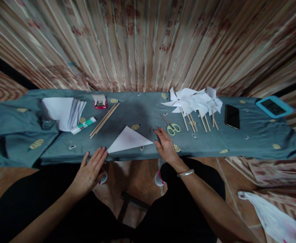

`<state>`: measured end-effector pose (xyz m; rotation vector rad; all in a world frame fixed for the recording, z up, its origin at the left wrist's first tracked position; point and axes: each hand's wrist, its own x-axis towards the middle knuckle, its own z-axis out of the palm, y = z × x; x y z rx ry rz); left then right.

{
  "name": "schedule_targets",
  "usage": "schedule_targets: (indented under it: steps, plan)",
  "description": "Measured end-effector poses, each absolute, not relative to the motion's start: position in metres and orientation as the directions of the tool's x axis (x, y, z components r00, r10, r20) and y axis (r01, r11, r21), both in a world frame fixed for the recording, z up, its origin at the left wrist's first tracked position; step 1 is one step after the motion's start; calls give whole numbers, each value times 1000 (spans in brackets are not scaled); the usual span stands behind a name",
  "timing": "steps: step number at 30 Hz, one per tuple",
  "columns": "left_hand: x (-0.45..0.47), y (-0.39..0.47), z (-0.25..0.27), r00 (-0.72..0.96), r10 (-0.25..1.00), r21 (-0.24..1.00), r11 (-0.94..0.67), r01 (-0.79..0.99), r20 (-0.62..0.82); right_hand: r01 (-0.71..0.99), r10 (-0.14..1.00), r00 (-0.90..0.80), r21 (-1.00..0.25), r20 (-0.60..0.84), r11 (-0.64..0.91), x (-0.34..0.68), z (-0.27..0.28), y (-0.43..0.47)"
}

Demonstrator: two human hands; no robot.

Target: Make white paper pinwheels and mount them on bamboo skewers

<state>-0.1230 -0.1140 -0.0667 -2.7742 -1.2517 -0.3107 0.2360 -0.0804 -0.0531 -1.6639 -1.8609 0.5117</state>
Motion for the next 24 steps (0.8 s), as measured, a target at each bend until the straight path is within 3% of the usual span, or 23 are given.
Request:
schedule_targets:
  steps: [4, 11, 20, 24]
  plan:
    - [-119, -114, -61, 620, 747, 75, -651, 756, 240, 733, 980, -71, -656, 186, 178, 219, -45, -69]
    - [-108, -101, -47, 523, 804, 226, -586, 778, 283, 730, 970, -225, -643, 96, 233, 179, -43, -45]
    - [-97, -84, -43, 455, 852, 369, -522, 769, 259, 620, 981, -147, -761, 124, 189, 177, -36, -47]
    - [-83, -66, -37, 453, 834, 386, -548, 742, 314, 596, 970, -79, -769, 229, 230, 180, -21, -48]
